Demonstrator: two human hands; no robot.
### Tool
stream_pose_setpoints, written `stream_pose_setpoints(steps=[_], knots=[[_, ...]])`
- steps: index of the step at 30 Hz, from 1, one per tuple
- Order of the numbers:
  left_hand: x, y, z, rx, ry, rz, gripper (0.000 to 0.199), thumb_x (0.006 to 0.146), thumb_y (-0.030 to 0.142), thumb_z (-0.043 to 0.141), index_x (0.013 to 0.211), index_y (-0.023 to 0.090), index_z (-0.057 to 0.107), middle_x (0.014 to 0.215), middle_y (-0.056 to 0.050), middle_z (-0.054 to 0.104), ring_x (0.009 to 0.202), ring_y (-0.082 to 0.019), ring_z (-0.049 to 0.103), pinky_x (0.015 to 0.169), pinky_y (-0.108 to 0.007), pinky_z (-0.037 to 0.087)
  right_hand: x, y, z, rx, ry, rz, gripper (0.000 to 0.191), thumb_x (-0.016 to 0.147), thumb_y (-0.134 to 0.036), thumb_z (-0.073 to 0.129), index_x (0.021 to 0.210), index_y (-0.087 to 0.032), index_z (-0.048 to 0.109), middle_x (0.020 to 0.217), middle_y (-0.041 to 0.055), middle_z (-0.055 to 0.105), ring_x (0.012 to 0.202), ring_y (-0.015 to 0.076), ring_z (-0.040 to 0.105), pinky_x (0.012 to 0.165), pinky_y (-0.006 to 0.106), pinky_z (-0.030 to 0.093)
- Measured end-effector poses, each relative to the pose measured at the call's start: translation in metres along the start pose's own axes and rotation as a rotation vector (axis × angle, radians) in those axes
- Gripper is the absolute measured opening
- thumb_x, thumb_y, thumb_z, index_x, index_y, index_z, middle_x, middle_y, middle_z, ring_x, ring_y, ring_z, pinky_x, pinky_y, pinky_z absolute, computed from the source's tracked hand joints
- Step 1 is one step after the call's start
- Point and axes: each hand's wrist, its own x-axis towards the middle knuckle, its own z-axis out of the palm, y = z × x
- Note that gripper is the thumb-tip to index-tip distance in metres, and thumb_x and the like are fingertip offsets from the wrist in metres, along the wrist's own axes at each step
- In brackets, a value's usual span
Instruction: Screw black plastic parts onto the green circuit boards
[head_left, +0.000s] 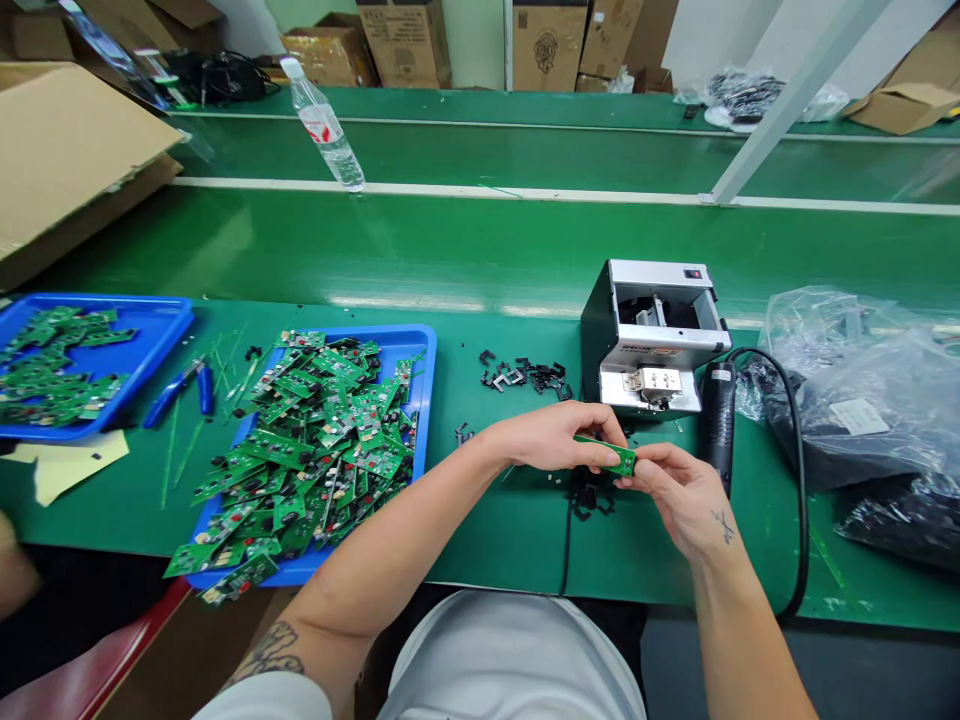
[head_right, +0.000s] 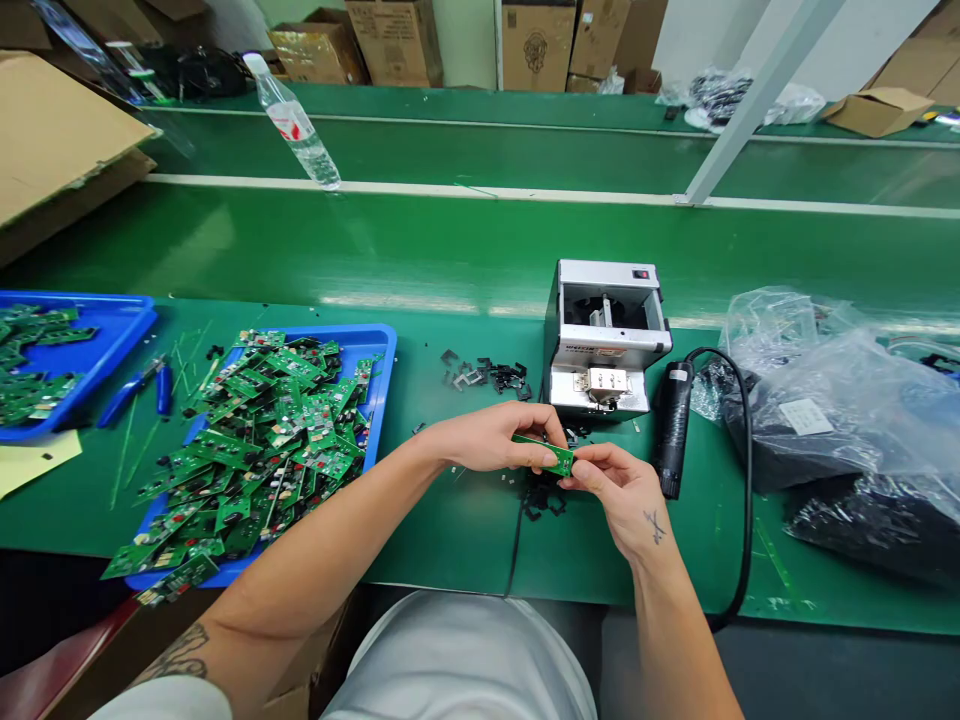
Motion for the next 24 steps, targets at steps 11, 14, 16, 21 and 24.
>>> stream_pose_setpoints(steps=[11, 14, 16, 21, 24], knots=[[0.003, -0.006, 0.003, -0.006, 0.042, 0.019, 0.023, 0.084, 0.028, 0.057, 0.103, 0.015, 0.058, 0.098, -0.007, 0.063, 0.077, -0.011, 0.059, 0.071, -0.025, 0.049, 0.001, 0.004, 0.005, 0.02, 0.043, -0.075, 0.021, 0.087, -0.03, 0.058, 0.098, -0.012, 0.06, 0.087, 0.0023, 0.062, 0.072, 0.011, 0.06, 0.068, 0.03, 0.054], [0.003, -0.006, 0.004, 0.006, 0.072, -0.006, 0.023, 0.083, 0.029, 0.058, 0.101, 0.015, 0.059, 0.096, -0.006, 0.064, 0.076, -0.011, 0.059, 0.071, -0.025, 0.048, 0.003, 0.005, 0.003, -0.019, 0.055, -0.094, 0.022, 0.087, -0.031, 0.058, 0.097, -0.012, 0.06, 0.087, 0.0025, 0.062, 0.072, 0.011, 0.06, 0.068, 0.03, 0.054], [0.004, -0.006, 0.005, 0.021, 0.096, -0.02, 0.022, 0.082, 0.029, 0.059, 0.099, 0.015, 0.059, 0.092, -0.005, 0.064, 0.076, -0.011, 0.059, 0.071, -0.025, 0.047, 0.004, 0.006, 0.003, -0.061, 0.062, -0.107, 0.023, 0.087, -0.032, 0.058, 0.098, -0.012, 0.06, 0.087, 0.0026, 0.063, 0.072, 0.0109, 0.06, 0.068, 0.03, 0.054], [0.007, -0.009, 0.009, -0.059, 0.147, -0.037, 0.017, 0.08, 0.025, 0.06, 0.092, 0.014, 0.06, 0.08, -0.003, 0.063, 0.074, -0.01, 0.058, 0.069, -0.023, 0.046, 0.0, -0.004, 0.011, -0.241, 0.127, -0.153, 0.029, 0.083, -0.039, 0.061, 0.097, -0.014, 0.063, 0.083, 0.0034, 0.065, 0.068, 0.0126, 0.062, 0.069, 0.033, 0.056], [0.007, -0.005, 0.008, -0.13, 0.204, -0.1, 0.015, 0.079, 0.023, 0.06, 0.09, 0.013, 0.059, 0.077, -0.002, 0.062, 0.071, -0.009, 0.057, 0.061, -0.02, 0.042, -0.005, -0.021, 0.007, -0.418, 0.263, -0.201, 0.035, 0.081, -0.047, 0.06, 0.102, -0.02, 0.066, 0.089, 0.0056, 0.067, 0.071, 0.0167, 0.064, 0.072, 0.035, 0.056]])
